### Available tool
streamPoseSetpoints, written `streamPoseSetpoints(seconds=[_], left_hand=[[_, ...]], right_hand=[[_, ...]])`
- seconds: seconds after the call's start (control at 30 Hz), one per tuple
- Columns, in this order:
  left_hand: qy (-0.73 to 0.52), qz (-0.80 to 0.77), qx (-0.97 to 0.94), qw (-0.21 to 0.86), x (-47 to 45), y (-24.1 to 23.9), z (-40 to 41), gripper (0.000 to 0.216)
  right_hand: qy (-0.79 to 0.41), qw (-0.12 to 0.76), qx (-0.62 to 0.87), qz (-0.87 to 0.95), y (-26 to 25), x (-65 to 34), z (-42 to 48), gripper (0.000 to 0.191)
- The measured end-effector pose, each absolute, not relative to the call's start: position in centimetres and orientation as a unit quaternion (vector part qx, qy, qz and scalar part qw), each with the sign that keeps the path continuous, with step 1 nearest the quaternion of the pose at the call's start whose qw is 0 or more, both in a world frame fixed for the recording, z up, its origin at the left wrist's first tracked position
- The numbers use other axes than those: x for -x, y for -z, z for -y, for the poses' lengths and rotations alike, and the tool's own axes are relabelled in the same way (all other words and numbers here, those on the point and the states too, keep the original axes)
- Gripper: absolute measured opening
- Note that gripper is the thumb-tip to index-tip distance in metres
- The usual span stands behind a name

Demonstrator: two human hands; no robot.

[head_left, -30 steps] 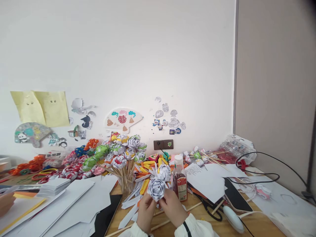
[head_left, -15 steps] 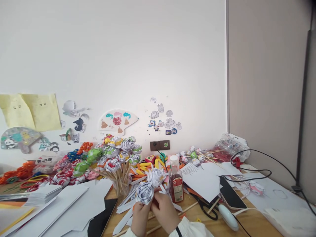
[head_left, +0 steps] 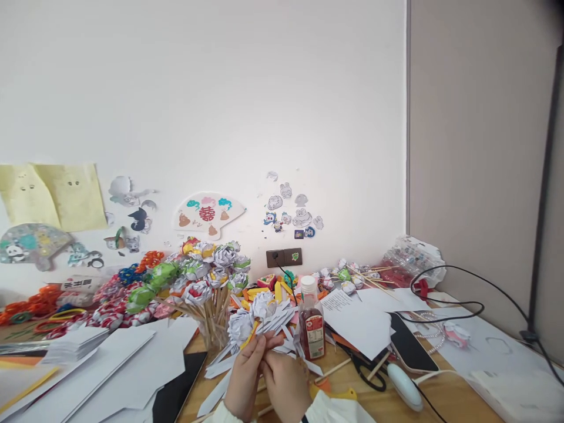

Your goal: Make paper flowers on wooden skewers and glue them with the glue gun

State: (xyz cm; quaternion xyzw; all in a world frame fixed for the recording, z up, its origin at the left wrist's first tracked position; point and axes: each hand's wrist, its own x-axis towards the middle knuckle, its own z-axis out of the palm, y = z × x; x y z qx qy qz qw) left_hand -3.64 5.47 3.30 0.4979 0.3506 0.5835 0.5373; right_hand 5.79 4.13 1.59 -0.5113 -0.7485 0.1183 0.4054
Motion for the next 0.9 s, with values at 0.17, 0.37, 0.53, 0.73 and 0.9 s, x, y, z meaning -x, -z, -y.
streamPoseSetpoints(seconds=[0.17,0.37,0.53,0.73,0.9], left_hand=[[-0.571,-0.325,-0.497,0.567,4.1,-2.7,-6.1,0.039],[-0.548,-0.286,-0.503,0.603,4.3,-2.3,-6.2,0.042],[-0.533,-0.279,-0.496,0.626,4.2,-2.0,-6.2,0.037],[-0.550,-0.249,-0.495,0.625,4.2,-2.2,-6.3,0.030],[-0.571,-0.246,-0.496,0.607,4.3,-2.6,-6.3,0.030]], right_hand=[[-0.145,0.432,0.486,0.746,-1.6,-6.1,-4.3,0.025],[-0.218,0.462,0.418,0.751,-1.3,-6.2,-4.8,0.023],[-0.276,0.460,0.378,0.754,-0.8,-6.0,-5.4,0.029],[-0.263,0.469,0.393,0.746,-0.9,-6.1,-5.5,0.030],[-0.235,0.458,0.416,0.750,-1.6,-6.5,-4.8,0.024]])
